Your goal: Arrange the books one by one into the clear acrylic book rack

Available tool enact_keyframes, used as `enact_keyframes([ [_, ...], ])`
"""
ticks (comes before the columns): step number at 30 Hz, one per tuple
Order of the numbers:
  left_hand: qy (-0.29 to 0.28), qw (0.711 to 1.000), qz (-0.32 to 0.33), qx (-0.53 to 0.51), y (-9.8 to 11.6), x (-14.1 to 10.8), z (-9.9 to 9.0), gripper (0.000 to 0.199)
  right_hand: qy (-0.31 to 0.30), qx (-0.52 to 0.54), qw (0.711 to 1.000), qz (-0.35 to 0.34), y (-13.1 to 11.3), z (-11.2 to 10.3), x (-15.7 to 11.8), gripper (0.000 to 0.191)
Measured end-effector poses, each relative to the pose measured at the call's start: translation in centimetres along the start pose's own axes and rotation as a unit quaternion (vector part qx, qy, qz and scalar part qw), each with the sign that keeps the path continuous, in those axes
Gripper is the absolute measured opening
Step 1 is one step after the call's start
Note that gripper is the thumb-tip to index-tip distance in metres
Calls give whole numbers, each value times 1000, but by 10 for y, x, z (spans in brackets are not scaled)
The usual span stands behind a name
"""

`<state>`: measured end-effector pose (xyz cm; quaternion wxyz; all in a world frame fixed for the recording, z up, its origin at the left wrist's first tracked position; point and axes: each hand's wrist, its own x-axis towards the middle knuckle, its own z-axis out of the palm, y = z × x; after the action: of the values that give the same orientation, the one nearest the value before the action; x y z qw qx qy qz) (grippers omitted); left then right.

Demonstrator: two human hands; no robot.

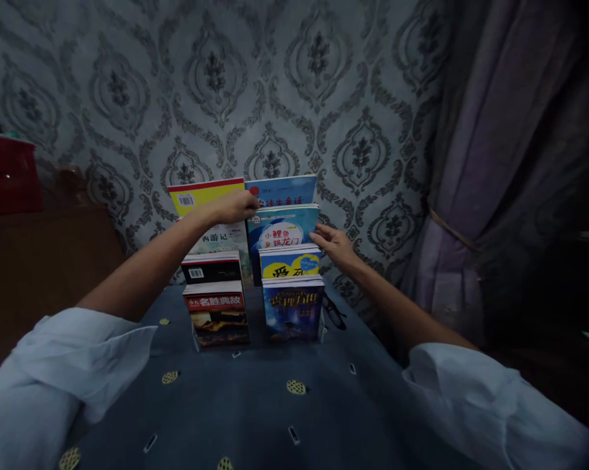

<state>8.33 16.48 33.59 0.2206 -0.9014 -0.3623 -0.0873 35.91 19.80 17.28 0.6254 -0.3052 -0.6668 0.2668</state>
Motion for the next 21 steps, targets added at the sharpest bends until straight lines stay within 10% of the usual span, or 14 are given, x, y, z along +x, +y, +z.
enact_keyframes([
  [21,-9,1000,10,13,8,-4,-11,23,-20,15,1000,11,-7,4,-6,53],
])
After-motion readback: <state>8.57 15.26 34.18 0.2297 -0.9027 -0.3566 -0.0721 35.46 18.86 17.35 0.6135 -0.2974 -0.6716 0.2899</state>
